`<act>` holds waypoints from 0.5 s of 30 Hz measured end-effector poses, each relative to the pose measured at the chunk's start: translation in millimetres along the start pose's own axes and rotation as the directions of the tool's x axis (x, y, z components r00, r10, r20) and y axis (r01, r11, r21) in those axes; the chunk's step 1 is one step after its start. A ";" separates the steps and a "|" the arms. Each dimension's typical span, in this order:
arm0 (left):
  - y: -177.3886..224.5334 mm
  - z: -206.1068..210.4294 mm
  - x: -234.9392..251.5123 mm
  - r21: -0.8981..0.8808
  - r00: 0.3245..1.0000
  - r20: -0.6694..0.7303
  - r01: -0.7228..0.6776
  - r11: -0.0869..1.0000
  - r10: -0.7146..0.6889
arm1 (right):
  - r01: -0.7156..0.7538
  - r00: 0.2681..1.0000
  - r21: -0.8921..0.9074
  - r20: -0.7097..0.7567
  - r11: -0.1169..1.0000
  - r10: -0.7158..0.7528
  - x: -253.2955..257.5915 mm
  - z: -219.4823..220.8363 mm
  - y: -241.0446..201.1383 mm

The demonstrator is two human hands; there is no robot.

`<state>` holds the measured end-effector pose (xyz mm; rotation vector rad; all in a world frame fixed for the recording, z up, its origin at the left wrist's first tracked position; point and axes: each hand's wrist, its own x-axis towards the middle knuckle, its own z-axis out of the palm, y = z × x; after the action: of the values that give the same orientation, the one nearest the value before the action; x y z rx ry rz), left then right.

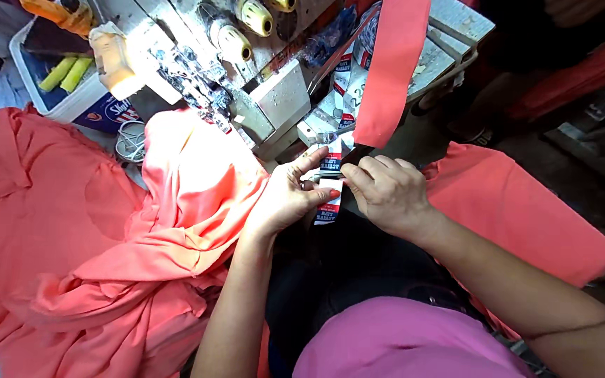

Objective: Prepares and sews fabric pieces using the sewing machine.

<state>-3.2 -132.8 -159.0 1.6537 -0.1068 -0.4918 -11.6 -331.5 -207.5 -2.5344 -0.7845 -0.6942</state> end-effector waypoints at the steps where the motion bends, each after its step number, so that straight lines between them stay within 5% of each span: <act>1: 1.0 0.1 -1.9 0.031 1.000 0.001 -0.003 1.000 0.003 | -0.046 0.999 0.093 -0.013 0.995 0.047 -0.6 -1.3 0.5; 3: 5.4 1.6 -9.9 0.104 0.998 -0.067 -0.016 0.994 0.023 | -0.199 0.976 0.449 0.011 0.871 0.218 -5.1 -4.1 -2.0; 5: 5.6 5.6 -19.6 0.044 0.976 -0.184 -0.115 0.992 0.121 | -0.324 0.932 0.821 0.190 0.470 0.310 -11.0 -3.2 -13.7; 7: 2.1 13.7 -25.9 -0.160 0.919 -0.331 -0.280 0.947 0.216 | -0.410 0.878 0.909 0.371 0.077 0.302 -12.3 0.6 -33.5; 9: -0.6 22.1 -30.6 -0.360 0.867 -0.452 -0.393 0.846 0.211 | -0.428 0.837 0.893 0.450 -0.140 0.312 -7.6 3.1 -47.2; 12: -5.6 21.2 -45.4 -0.487 0.842 -0.526 -0.414 0.769 0.120 | -0.399 0.819 0.895 0.446 -0.201 0.361 11.3 0.6 -46.5; 15: -17.2 13.5 -59.1 -0.204 0.793 -0.563 -0.407 0.891 0.233 | -0.369 0.898 0.917 0.309 0.152 0.314 30.8 -5.5 -38.6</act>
<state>-65.2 -122.0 -161.5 1.3584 0.0923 0.2165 -14.7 -292.1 -177.3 -1.3857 -0.3596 0.1044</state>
